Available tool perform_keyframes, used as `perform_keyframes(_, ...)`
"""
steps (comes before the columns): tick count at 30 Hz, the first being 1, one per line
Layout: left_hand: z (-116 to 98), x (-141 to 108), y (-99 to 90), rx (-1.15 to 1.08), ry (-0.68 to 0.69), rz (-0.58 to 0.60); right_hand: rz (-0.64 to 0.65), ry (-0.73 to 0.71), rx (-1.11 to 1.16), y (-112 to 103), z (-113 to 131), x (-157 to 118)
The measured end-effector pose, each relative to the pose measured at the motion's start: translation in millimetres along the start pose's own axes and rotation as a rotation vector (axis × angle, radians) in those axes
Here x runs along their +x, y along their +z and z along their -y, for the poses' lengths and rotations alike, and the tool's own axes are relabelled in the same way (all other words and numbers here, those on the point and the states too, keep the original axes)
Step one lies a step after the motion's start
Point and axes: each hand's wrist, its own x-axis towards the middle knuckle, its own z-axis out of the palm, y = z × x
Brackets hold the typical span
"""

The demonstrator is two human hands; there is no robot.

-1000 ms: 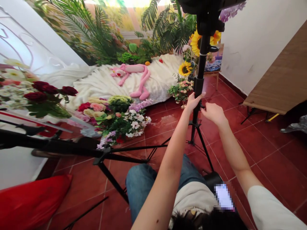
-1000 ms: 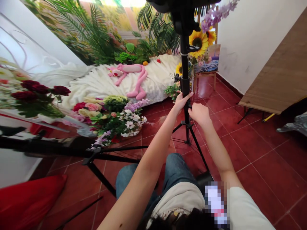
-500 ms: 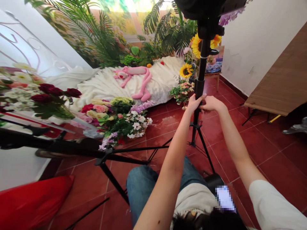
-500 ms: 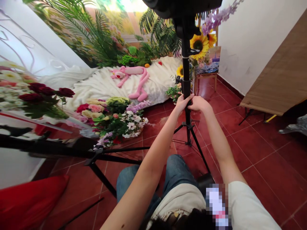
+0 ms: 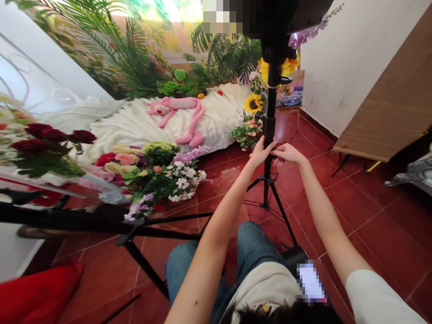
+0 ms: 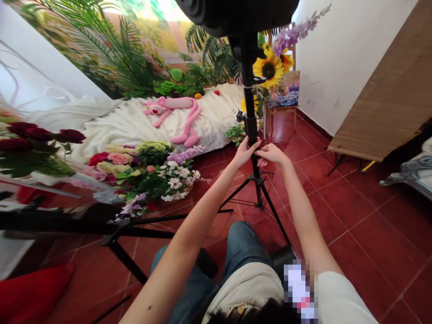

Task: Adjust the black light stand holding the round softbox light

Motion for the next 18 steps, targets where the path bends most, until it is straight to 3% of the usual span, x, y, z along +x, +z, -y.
perform_keyframes(3,-1,-24,-32.2,0.039,-0.064,0.051,-0.051,-0.003,0.040,7,1,-5)
perform_keyframes(7,-6,-77,-107.1,0.167,-0.246,-0.035,-0.085,-0.003,0.048,11,0,-8)
perform_keyframes(13,-29,-175,-235.2,0.322,-0.347,-0.380,-0.186,-0.088,0.007,14,-9,-9)
perform_keyframes(18,-72,-236,-314.5,0.459,-0.334,-0.781,-0.327,-0.204,-0.077,18,-25,-5)
